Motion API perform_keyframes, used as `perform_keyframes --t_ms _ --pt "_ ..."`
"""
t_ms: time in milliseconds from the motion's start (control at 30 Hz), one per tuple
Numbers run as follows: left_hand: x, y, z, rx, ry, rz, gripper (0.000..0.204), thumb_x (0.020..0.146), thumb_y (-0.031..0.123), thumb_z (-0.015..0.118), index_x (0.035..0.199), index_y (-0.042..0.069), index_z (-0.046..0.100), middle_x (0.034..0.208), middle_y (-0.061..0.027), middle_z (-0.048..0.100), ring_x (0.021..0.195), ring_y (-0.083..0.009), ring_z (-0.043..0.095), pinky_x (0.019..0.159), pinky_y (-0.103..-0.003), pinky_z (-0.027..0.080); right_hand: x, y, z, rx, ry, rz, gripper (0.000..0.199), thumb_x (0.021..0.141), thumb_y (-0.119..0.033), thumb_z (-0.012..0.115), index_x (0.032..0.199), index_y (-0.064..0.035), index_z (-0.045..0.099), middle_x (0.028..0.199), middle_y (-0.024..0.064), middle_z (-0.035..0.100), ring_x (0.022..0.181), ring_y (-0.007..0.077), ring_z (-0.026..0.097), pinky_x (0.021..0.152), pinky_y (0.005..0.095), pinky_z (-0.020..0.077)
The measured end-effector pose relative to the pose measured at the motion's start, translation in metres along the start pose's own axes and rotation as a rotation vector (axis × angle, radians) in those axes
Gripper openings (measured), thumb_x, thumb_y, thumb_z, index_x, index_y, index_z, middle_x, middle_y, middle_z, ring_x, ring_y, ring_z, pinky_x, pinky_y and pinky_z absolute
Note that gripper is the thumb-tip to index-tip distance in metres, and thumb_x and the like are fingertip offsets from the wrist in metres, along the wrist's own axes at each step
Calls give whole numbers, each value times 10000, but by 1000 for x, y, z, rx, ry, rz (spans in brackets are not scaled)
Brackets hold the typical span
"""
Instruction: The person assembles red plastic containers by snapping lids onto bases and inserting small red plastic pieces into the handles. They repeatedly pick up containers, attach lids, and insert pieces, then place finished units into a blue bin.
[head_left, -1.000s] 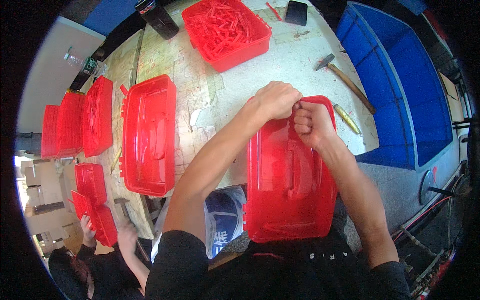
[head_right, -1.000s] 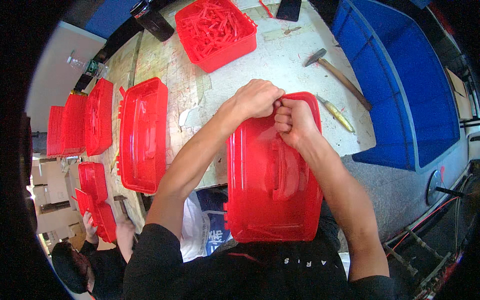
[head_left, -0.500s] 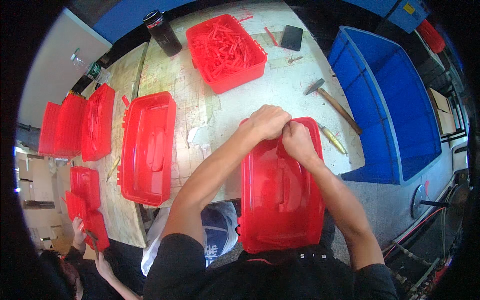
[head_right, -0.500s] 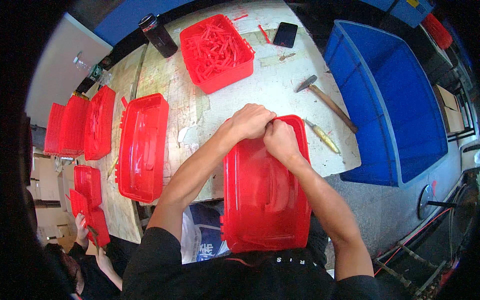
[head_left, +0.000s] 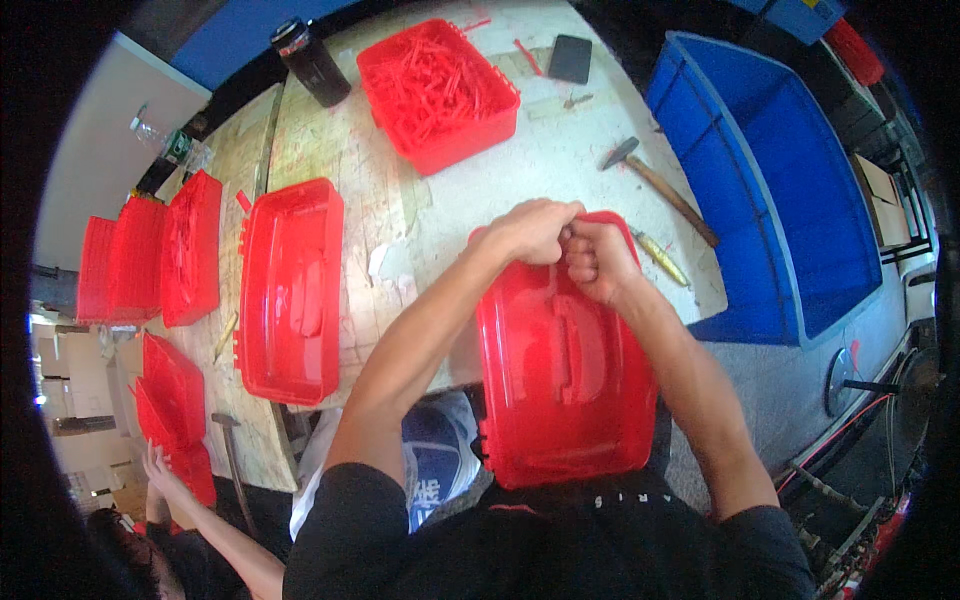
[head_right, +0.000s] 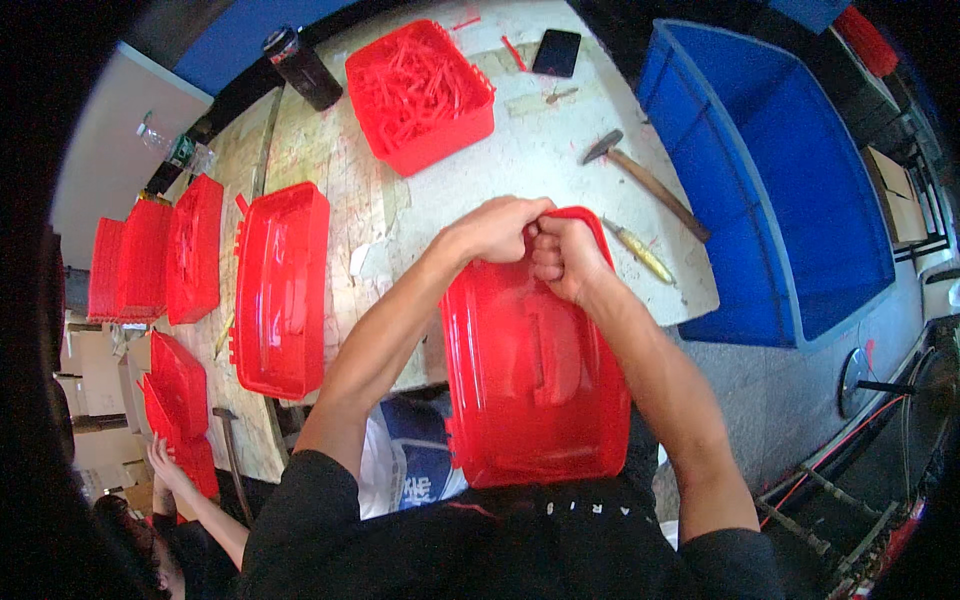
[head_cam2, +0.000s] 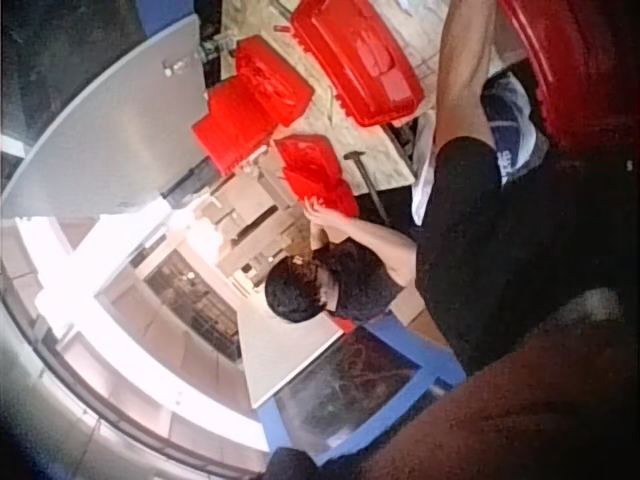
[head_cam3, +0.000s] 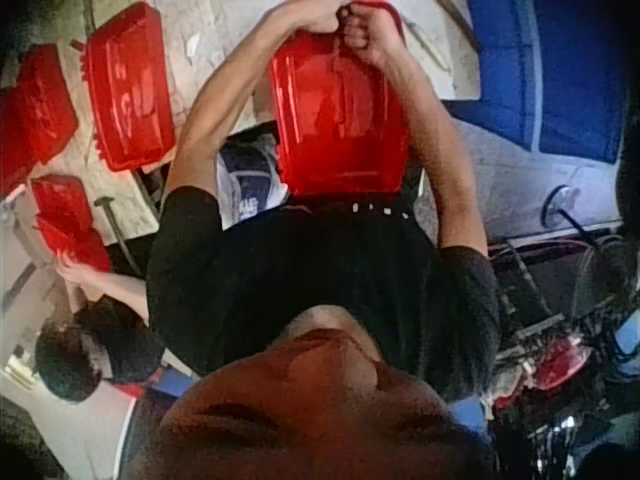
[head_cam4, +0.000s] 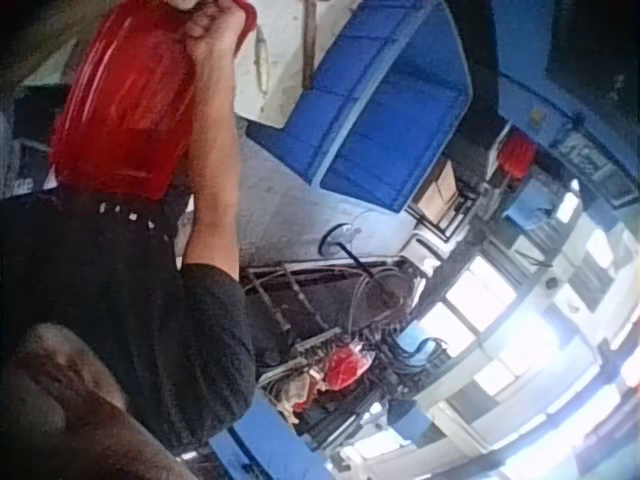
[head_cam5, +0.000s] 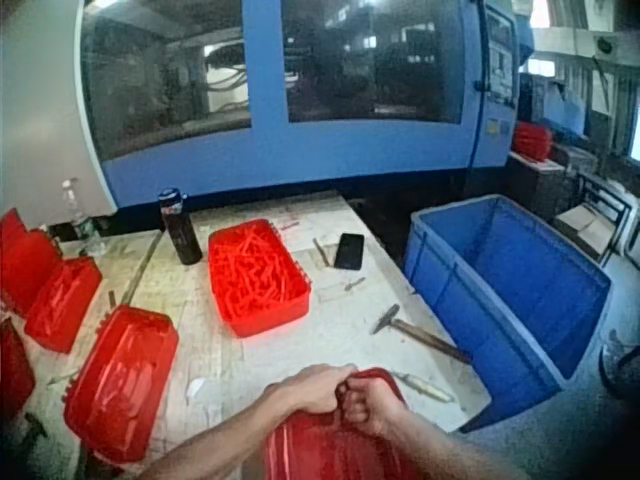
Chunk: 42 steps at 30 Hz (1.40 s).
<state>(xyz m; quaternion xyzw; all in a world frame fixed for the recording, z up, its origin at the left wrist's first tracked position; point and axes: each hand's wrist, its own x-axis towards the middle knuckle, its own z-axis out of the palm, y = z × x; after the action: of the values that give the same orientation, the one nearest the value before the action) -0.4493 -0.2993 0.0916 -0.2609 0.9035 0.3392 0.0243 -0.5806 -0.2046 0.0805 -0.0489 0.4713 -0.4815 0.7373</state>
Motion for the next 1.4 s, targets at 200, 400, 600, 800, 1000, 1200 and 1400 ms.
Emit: perform_keyframes --t_ms 200,400,600,800,1000,1200,1400 --pt "7 -5 2 21 49 -1 544 669 -35 583 1206 55 579 1041 -216 690 1029 -400 650 861 -448 515 16 11 11 -407 170 -319 219 930 -162 509 838 -9 636 629 20 529 480 144 431 416 326 308" --pt "3 -22 1 -87 -7 -32 630 660 -46 564 1285 13 504 1095 -259 661 1128 -413 613 949 -414 479 32 8 9 -1295 309 -686 272 872 -142 533 974 58 686 959 344 638 940 467 656 815 540 528" --pt "-21 -29 -22 -905 -245 -60 752 744 -110 487 1481 3 391 1412 -116 520 1331 -203 464 1137 -336 349 22 -2 0 -1466 59 -662 271 909 -172 559 937 65 687 941 310 665 924 443 668 846 529 512" --pt "-69 -36 -14 -1023 59 -326 361 967 20 493 1316 -14 578 1196 -99 656 1086 -176 615 956 -326 488 25 8 28 -1510 -87 -748 246 931 -190 569 988 30 666 896 292 671 889 444 667 817 541 512" --pt "-172 -22 31 -1168 663 -412 549 889 -72 492 1431 10 476 1333 -135 592 1185 -211 582 1031 -331 445 -58 -5 35 -1653 -331 -802 185 941 -204 575 934 -21 605 777 256 657 754 464 650 699 570 512" --pt "-204 3 83 -1093 999 -417 768 804 -32 581 1516 -25 294 1542 -150 387 1441 -237 345 1200 -379 240 -114 20 34 -1361 -418 -723 132 963 -115 569 994 6 614 786 254 645 771 449 650 646 518 504" --pt "-176 -53 70 -593 1455 -225 610 839 -12 496 1443 -54 418 1506 -176 436 1455 -257 323 1193 -400 253 -65 49 75 -1448 -476 -566 165 961 -140 555 958 12 621 819 270 653 785 467 646 685 535 514"
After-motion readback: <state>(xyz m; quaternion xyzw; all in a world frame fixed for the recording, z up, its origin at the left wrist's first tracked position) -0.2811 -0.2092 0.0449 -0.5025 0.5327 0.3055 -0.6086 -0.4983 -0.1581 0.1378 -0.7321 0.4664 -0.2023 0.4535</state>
